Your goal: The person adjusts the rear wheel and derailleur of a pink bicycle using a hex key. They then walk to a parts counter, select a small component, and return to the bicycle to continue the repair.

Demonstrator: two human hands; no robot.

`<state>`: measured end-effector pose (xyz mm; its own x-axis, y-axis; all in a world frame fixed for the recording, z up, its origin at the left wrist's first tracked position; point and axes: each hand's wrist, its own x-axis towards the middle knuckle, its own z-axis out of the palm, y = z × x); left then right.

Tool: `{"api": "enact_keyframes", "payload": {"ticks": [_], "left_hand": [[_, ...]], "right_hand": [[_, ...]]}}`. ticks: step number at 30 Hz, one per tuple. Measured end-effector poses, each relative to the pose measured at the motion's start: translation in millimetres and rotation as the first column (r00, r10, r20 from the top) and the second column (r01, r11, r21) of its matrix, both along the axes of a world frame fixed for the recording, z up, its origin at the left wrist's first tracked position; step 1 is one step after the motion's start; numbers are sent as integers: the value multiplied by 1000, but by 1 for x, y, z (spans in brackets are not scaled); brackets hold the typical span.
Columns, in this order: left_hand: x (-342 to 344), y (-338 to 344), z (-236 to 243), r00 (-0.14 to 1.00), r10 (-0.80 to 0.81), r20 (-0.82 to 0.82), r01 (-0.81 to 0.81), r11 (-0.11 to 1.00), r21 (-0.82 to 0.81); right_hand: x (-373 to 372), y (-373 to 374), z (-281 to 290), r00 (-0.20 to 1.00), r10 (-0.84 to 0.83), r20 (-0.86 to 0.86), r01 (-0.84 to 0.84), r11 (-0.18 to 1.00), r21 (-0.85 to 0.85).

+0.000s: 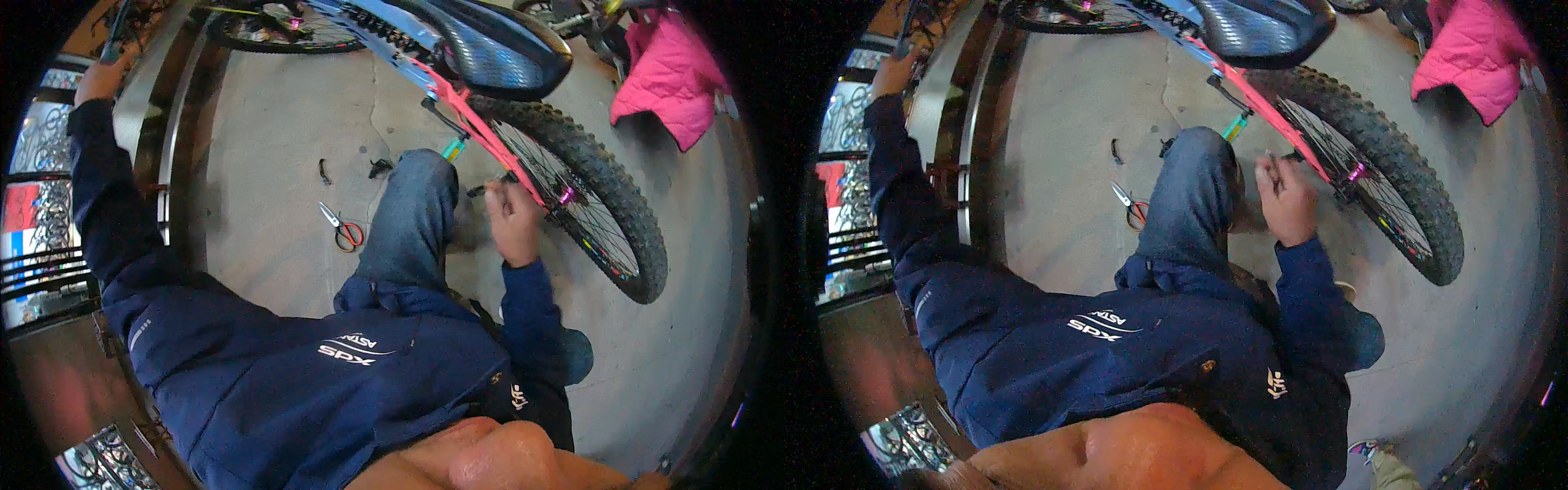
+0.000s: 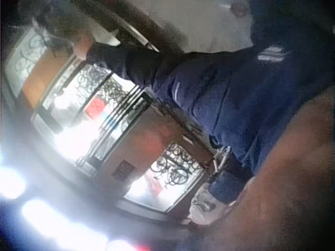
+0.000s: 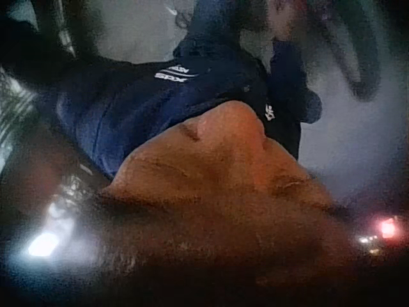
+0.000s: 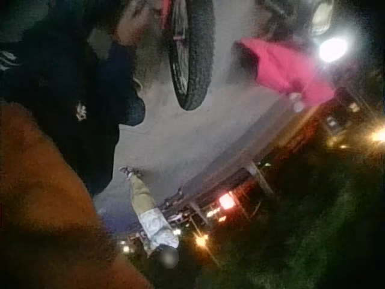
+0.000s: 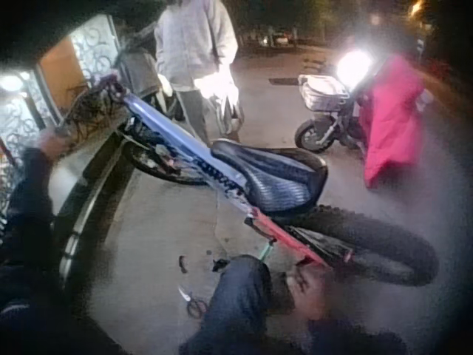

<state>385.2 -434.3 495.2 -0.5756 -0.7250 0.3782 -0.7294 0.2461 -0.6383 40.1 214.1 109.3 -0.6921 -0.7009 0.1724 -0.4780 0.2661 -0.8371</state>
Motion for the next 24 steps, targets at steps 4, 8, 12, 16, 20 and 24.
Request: {"api": "enact_keyframes", "payload": {"ticks": [4,8,12,16,20,24], "left_hand": [[-45,66,3,961,-99,-257,68,989,-128],[-89,131,6,772,13,-635,225,929,292],[-129,145,9,875,-104,-473,217,957,191],[-143,116,22,907,-258,-333,318,938,138],[-122,87,33,878,-215,-429,332,918,219],[-119,46,35,840,-353,-411,457,869,188]], "right_hand": [[-33,-55,162,758,-163,-632,-102,927,-361],[-81,-137,203,482,-129,-867,232,973,-16],[-105,-161,187,469,-60,-881,351,928,124],[-123,-163,178,494,-71,-867,368,920,135],[-132,-164,167,525,-56,-849,368,915,167],[-133,-175,164,532,-46,-846,375,908,186]]}}
